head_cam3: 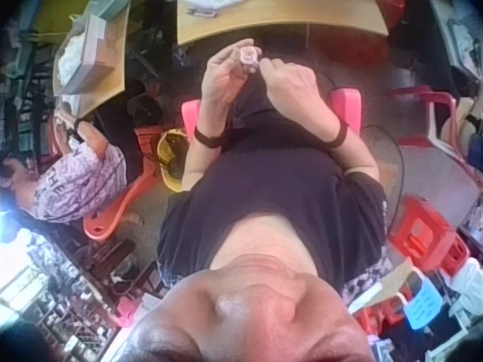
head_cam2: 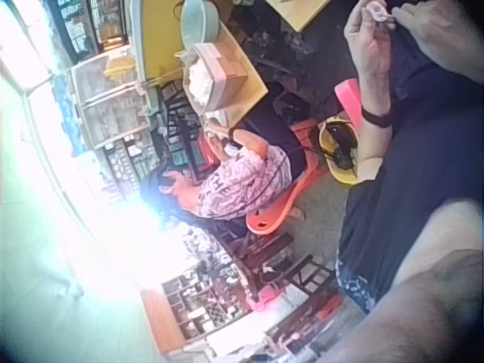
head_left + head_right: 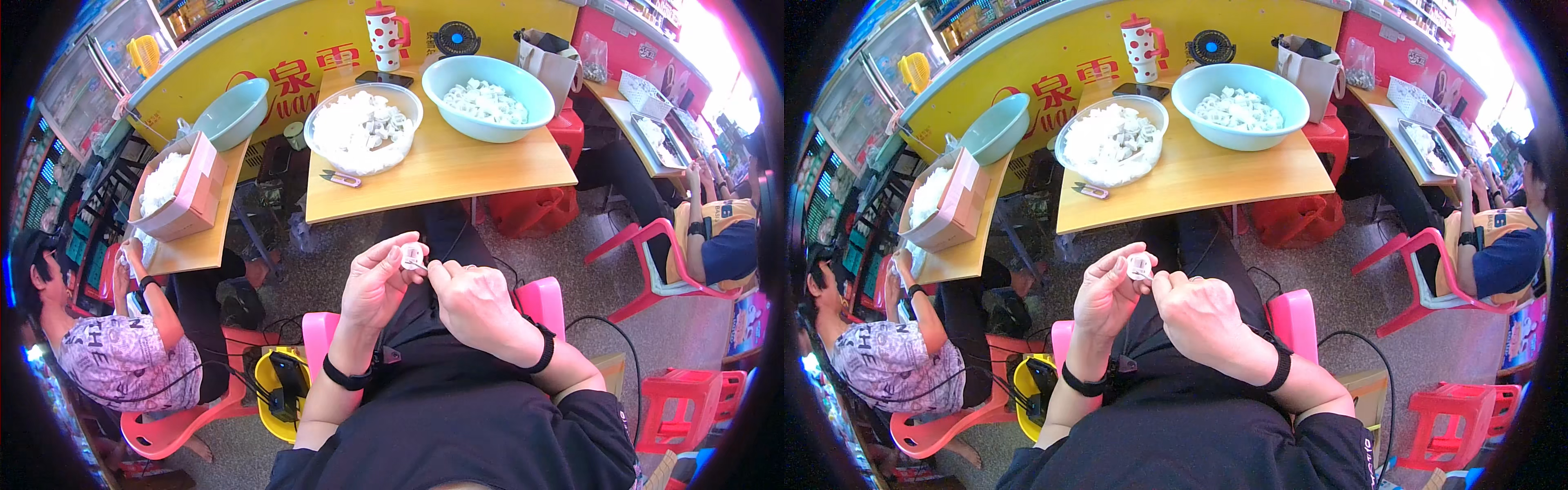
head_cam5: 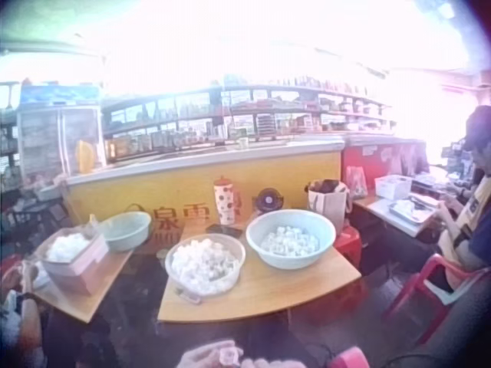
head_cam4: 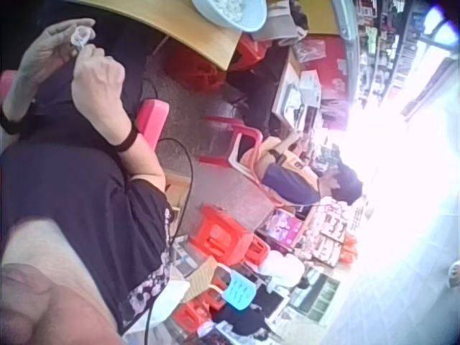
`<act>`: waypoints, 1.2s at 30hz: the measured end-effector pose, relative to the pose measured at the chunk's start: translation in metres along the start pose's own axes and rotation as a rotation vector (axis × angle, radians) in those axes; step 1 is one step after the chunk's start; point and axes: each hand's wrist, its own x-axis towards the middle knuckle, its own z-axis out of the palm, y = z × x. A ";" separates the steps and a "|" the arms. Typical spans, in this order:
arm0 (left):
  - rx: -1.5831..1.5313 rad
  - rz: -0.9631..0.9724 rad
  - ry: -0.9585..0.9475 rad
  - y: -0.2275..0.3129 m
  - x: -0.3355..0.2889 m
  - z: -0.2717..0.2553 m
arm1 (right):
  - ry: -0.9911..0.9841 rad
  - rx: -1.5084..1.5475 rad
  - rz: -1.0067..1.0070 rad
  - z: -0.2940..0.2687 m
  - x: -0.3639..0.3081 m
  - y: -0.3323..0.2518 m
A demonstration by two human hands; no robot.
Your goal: Manually assemble small white plastic components by fitting pieces together.
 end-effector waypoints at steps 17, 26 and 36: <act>0.068 0.035 0.019 -0.001 0.002 -0.002 | -0.058 0.070 0.058 -0.001 0.002 0.002; 0.102 0.052 0.043 -0.001 0.002 0.001 | 0.009 0.237 0.098 0.004 0.005 0.002; 0.134 0.089 0.037 -0.002 0.002 0.005 | 0.014 0.269 0.125 0.008 0.008 0.007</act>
